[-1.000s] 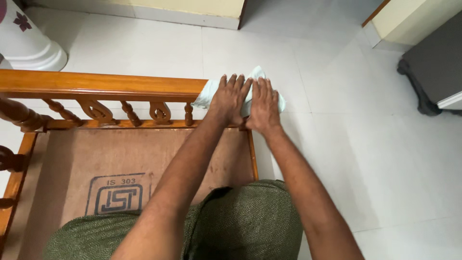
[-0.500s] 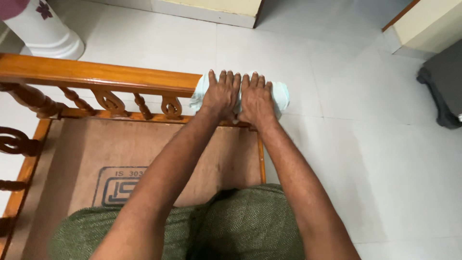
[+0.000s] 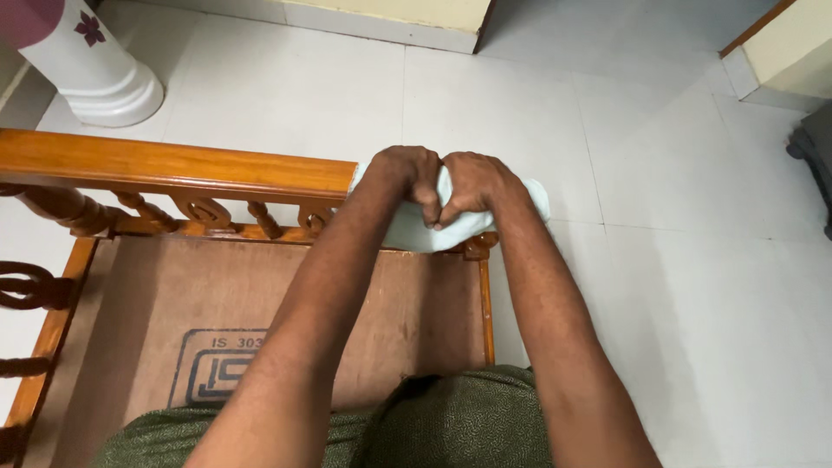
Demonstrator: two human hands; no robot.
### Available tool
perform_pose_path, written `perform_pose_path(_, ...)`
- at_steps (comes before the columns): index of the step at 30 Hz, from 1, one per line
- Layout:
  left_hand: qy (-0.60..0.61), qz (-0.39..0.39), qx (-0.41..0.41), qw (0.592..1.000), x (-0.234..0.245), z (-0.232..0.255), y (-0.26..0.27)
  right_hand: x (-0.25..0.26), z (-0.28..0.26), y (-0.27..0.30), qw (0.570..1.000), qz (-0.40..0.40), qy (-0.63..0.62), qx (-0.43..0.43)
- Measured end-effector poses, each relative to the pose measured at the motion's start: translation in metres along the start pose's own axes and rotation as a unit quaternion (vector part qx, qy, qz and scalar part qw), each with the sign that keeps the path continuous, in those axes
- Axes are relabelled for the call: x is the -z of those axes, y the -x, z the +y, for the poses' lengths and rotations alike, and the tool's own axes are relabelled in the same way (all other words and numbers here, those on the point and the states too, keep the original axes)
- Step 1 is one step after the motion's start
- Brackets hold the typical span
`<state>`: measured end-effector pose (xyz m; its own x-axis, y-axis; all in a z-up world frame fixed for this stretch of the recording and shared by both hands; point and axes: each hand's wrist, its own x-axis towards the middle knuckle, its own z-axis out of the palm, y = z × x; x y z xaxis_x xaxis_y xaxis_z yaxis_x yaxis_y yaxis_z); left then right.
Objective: The person sits on the floor and wipes the wooden bed frame with a light blue cloth. They clean the top rail and side rails, moving the cloth back and forth along the wood surfaces.
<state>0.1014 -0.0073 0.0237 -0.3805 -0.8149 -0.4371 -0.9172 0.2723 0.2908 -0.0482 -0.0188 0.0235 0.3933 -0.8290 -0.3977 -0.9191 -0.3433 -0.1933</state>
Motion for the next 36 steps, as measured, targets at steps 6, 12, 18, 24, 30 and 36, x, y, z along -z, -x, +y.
perform_pose_path(6, -0.024, 0.061, 0.011, 0.998, -0.013, -0.003, 0.001, -0.012, 0.004, 0.000, 0.997, 0.067, 0.041, 0.018)
perform_pose_path(12, -0.129, 0.247, 0.000, 0.960, -0.067, -0.014, 0.026, -0.069, -0.014, 0.004, 0.950, 0.288, 0.097, 0.076)
perform_pose_path(18, -0.195, 0.283, 0.005, 0.939, -0.090, -0.066, 0.066, -0.099, -0.093, 0.010, 0.923, 0.361, 0.116, 0.065)
perform_pose_path(24, -0.236, 0.326, 0.050, 0.914, -0.106, -0.148, 0.122, -0.118, -0.199, 0.002, 0.931, 0.311, 0.185, 0.040)
perform_pose_path(30, -0.232, 0.310, 0.117, 0.915, -0.100, -0.222, 0.168, -0.118, -0.282, -0.032, 0.932, 0.271, 0.228, 0.072)
perform_pose_path(36, -0.159, 0.361, 0.107, 0.913, -0.098, -0.307, 0.196, -0.115, -0.361, -0.063, 0.935, 0.253, 0.232, 0.089)
